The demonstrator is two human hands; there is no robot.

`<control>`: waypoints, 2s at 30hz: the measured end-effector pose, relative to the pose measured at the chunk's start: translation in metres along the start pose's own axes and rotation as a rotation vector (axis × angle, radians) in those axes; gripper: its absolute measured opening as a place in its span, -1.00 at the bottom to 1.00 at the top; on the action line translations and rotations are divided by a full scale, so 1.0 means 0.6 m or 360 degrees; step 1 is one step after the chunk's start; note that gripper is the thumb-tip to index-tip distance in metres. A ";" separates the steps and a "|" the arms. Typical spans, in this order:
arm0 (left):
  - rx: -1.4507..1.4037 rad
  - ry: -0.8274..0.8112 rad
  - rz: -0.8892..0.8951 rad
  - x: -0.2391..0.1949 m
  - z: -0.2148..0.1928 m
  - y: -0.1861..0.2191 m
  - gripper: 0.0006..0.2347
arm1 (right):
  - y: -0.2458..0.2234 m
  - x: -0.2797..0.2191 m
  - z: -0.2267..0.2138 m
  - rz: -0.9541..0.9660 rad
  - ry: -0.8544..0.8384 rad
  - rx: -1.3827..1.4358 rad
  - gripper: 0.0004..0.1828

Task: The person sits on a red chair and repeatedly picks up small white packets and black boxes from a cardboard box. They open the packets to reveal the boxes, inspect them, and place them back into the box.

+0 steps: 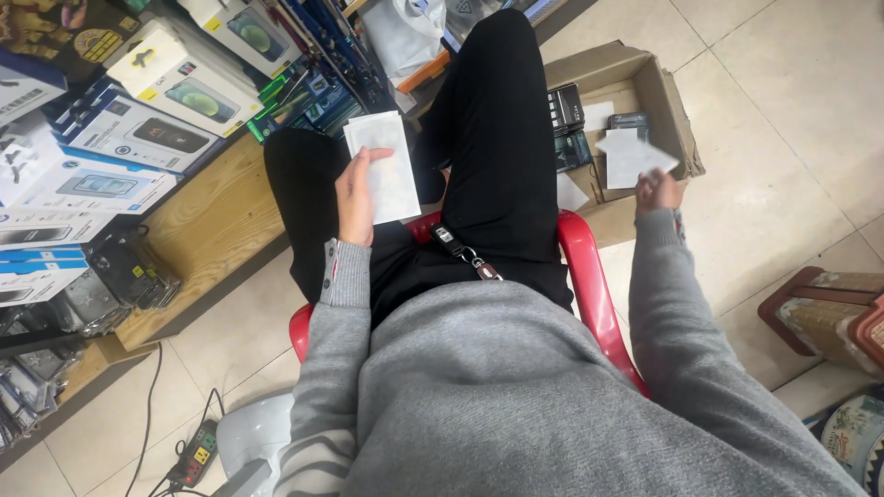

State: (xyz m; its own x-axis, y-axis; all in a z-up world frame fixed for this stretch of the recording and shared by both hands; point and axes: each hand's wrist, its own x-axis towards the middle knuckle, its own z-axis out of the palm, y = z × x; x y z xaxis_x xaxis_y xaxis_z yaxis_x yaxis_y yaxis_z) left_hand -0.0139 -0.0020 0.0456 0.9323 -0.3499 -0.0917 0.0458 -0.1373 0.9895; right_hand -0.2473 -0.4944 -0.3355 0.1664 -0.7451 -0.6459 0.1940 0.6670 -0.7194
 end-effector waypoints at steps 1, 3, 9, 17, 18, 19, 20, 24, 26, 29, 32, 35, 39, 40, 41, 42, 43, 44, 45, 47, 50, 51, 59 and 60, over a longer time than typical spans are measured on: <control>0.0003 -0.0003 -0.0001 0.001 0.002 0.001 -0.64 | 0.014 0.007 -0.015 0.0002 0.0003 0.0003 -0.50; 0.0014 0.0009 -0.0045 0.001 0.003 0.002 -0.65 | 0.048 0.018 -0.046 0.0133 0.0053 -0.0033 -0.56; 0.0044 -0.0007 -0.0037 0.003 0.003 -0.007 -0.65 | 0.065 -0.062 -0.032 0.0312 0.0073 -0.0075 -0.36; 0.0070 -0.0022 -0.0070 0.005 0.005 -0.011 -0.66 | 0.065 -0.057 -0.015 0.0295 0.0150 -0.0109 -0.39; 0.0074 -0.0023 -0.0084 0.005 0.004 -0.010 -0.66 | 0.065 -0.049 -0.017 0.0301 0.0169 -0.0127 -0.40; 0.0077 -0.0020 -0.0084 0.005 0.003 -0.010 -0.66 | 0.063 -0.050 -0.012 0.0304 0.0166 -0.0127 -0.40; 0.0075 -0.0027 -0.0088 0.005 0.003 -0.010 -0.67 | 0.059 -0.050 -0.009 0.0296 0.0149 -0.0118 -0.38; 0.0062 -0.0045 -0.0114 0.007 0.004 -0.011 -0.67 | 0.017 -0.093 0.028 0.0273 0.0044 -0.0128 -0.32; 0.0061 -0.0049 -0.0113 0.008 0.004 -0.015 -0.68 | 0.019 -0.087 0.035 0.0265 0.0037 -0.0162 -0.34; 0.0065 -0.0049 -0.0102 0.007 0.005 -0.015 -0.68 | 0.028 -0.062 0.047 0.0254 -0.0055 -0.0266 -0.47; 0.0070 -0.0044 -0.0099 0.007 0.005 -0.015 -0.69 | 0.024 -0.072 0.060 0.0266 -0.0176 -0.0440 -0.54; 0.0071 -0.0060 -0.0086 0.012 0.001 -0.025 -0.69 | 0.012 -0.099 0.067 0.0296 -0.0182 -0.0573 -0.52; 0.0075 -0.0073 -0.0070 0.013 0.000 -0.027 -0.69 | 0.001 -0.118 0.072 0.0319 -0.0134 -0.0733 -0.51; 0.0075 -0.0072 -0.0071 0.013 0.000 -0.027 -0.69 | -0.008 -0.135 0.079 0.0319 -0.0134 -0.0734 -0.51; 0.0081 -0.0078 -0.0061 0.012 0.000 -0.026 -0.69 | -0.017 -0.153 0.087 0.0305 -0.0141 -0.0775 -0.49; 0.0087 -0.0083 -0.0048 0.012 0.000 -0.026 -0.70 | -0.026 -0.169 0.096 0.0288 -0.0150 -0.0815 -0.47; 0.0087 -0.0082 -0.0046 0.012 -0.001 -0.028 -0.70 | -0.032 -0.184 0.099 0.0287 -0.0152 -0.0813 -0.47; 0.0091 -0.0072 -0.0053 0.013 -0.001 -0.030 -0.70 | -0.038 -0.198 0.103 0.0243 -0.0161 -0.0827 -0.44; 0.0095 -0.0062 -0.0060 0.014 -0.001 -0.032 -0.71 | -0.044 -0.212 0.107 0.0199 -0.0169 -0.0841 -0.40; 0.0089 -0.0062 -0.0062 0.014 -0.002 -0.034 -0.72 | -0.031 -0.196 0.097 0.0180 -0.0221 -0.1016 -0.33; 0.0087 -0.0069 -0.0059 0.017 -0.003 -0.036 -0.73 | -0.020 -0.176 0.088 0.0139 -0.0282 -0.1236 -0.21; 0.0098 -0.0075 -0.0055 0.017 -0.005 -0.036 -0.74 | -0.016 -0.172 0.086 0.0124 -0.0293 -0.1280 -0.17; 0.0131 -0.0053 0.0166 0.032 -0.010 -0.057 -0.82 | 0.019 -0.075 0.142 -0.0291 -0.0493 -0.1213 -0.40; 0.0154 -0.0034 0.0263 0.040 -0.014 -0.066 -0.82 | 0.038 -0.024 0.158 -0.0569 -0.0484 -0.1212 -0.51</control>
State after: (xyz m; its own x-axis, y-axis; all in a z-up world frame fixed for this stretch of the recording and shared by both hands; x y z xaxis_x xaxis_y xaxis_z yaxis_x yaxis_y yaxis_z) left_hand 0.0099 0.0029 0.0052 0.9163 -0.3947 0.0678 -0.1430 -0.1645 0.9760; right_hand -0.1537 -0.4690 -0.3188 0.4891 -0.8062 -0.3329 -0.3929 0.1372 -0.9093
